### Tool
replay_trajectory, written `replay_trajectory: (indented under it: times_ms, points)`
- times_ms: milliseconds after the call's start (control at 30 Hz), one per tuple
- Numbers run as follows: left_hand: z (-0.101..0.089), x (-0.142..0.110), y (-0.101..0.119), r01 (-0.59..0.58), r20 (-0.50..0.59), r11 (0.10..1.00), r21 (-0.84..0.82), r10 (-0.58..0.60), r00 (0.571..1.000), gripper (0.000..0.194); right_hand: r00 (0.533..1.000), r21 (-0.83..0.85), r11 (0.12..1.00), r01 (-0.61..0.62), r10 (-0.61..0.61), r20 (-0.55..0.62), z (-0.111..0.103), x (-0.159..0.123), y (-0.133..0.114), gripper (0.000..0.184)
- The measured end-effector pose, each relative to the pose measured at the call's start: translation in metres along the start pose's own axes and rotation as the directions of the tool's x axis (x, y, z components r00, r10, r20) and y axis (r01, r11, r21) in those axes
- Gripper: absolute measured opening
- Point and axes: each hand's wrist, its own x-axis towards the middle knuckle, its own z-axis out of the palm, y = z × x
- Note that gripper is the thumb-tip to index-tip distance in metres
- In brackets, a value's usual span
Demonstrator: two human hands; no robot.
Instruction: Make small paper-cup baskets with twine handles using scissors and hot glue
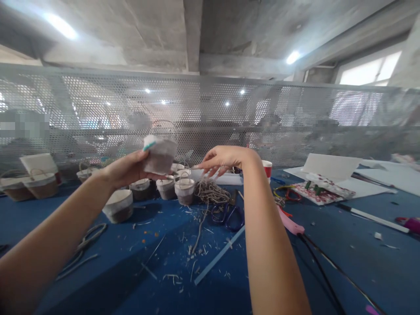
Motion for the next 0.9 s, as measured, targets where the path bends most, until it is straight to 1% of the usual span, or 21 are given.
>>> replay_trajectory:
  times_ms: [33,100,167,233,400,533,633,733,800,833,900]
  points:
    - [0.005,0.001,0.003,-0.003,-0.042,0.994,-0.11,-0.002,0.999,0.053,0.999,0.013,0.999,0.048,-0.048,0.025,0.002,0.001,-0.003,0.043]
    - [0.014,0.004,0.01,0.035,-0.094,0.968,-0.25,-0.06,0.994,0.052,0.989,0.016,0.992,0.128,-0.129,0.074,0.007,0.004,-0.008,0.044]
    - [0.018,0.005,0.015,0.07,-0.118,0.941,-0.332,-0.115,0.986,0.052,0.974,-0.003,0.978,0.21,-0.208,0.089,0.014,0.009,-0.014,0.044]
    - [0.02,0.006,0.018,0.079,-0.126,0.92,-0.385,-0.137,0.982,0.053,0.961,-0.041,0.962,0.27,-0.267,0.072,0.022,0.017,-0.021,0.042]
    - [0.024,0.005,0.02,0.122,-0.097,0.892,-0.435,-0.182,0.979,0.059,0.944,-0.076,0.941,0.33,-0.329,0.023,0.045,0.039,-0.034,0.042]
    - [0.028,0.006,0.022,0.156,-0.094,0.882,-0.445,-0.22,0.971,0.062,0.925,-0.012,0.926,0.378,-0.379,-0.02,0.059,0.053,-0.037,0.044]
    - [0.029,0.005,0.024,0.157,-0.11,0.907,-0.39,-0.215,0.97,0.063,0.911,0.023,0.916,0.401,-0.395,-0.119,0.064,0.058,-0.035,0.042]
    - [0.03,0.003,0.025,0.135,-0.114,0.932,-0.336,-0.182,0.977,0.063,0.873,0.022,0.896,0.444,-0.427,-0.236,0.067,0.06,-0.033,0.04]
    - [0.031,0.003,0.027,0.119,-0.122,0.919,-0.375,-0.176,0.977,0.061,0.836,0.062,0.861,0.505,-0.469,-0.285,0.068,0.061,-0.033,0.04]
    - [0.031,0.003,0.027,0.107,-0.137,0.902,-0.419,-0.179,0.974,0.059,0.824,0.092,0.841,0.533,-0.491,-0.283,0.068,0.06,-0.033,0.04]
    - [0.029,0.003,0.028,0.078,-0.181,0.849,-0.522,-0.199,0.963,0.053,0.809,0.147,0.802,0.578,-0.541,-0.231,0.067,0.058,-0.034,0.039]
